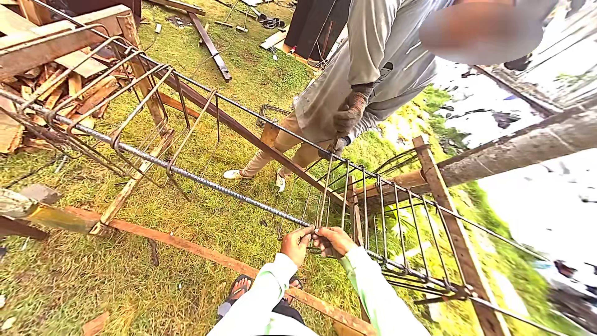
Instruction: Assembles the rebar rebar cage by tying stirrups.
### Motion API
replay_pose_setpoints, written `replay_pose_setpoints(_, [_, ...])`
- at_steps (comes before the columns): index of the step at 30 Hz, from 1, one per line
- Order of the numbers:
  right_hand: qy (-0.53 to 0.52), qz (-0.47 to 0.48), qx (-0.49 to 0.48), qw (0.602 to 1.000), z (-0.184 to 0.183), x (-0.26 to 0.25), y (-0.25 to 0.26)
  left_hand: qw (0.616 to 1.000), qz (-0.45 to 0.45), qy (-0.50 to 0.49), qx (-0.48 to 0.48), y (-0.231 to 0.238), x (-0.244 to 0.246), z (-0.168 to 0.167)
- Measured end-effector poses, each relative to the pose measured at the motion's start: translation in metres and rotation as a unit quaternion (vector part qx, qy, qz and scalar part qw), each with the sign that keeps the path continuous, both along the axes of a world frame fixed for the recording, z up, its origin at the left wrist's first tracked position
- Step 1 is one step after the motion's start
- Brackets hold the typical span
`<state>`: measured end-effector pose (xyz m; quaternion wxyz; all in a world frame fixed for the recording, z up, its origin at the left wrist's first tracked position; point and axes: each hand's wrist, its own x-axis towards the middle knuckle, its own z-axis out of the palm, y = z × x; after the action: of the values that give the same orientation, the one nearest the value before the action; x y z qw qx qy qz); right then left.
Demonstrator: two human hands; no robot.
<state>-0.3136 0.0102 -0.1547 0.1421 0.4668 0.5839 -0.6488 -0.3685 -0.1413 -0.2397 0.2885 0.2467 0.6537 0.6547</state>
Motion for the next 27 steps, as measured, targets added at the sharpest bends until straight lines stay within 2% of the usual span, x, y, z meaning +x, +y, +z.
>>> replay_pose_setpoints(11, [-0.142,0.072,0.126,0.979,0.015,-0.022,-0.017,0.999,-0.019,0.014,-0.027,-0.003,-0.005,-0.002])
replay_pose_setpoints(14, [-0.145,0.097,0.159,0.972,0.013,-0.020,-0.017,0.998,-0.009,0.047,-0.048,-0.001,-0.004,0.005])
replay_pose_setpoints(17, [-0.151,0.167,0.209,0.952,0.008,-0.018,-0.011,0.989,-0.013,0.111,-0.095,0.000,-0.003,0.014])
replay_pose_setpoints(21, [-0.160,0.303,0.277,0.898,0.014,-0.020,-0.001,0.969,-0.086,0.159,-0.171,-0.003,-0.013,0.031])
replay_pose_setpoints(24, [-0.131,0.432,0.323,0.832,0.027,-0.023,0.008,0.953,-0.138,0.185,-0.195,0.000,-0.026,0.043])
replay_pose_setpoints(27, [-0.119,0.519,0.362,0.765,0.037,-0.026,0.009,0.942,-0.169,0.195,-0.217,0.005,-0.034,0.050])
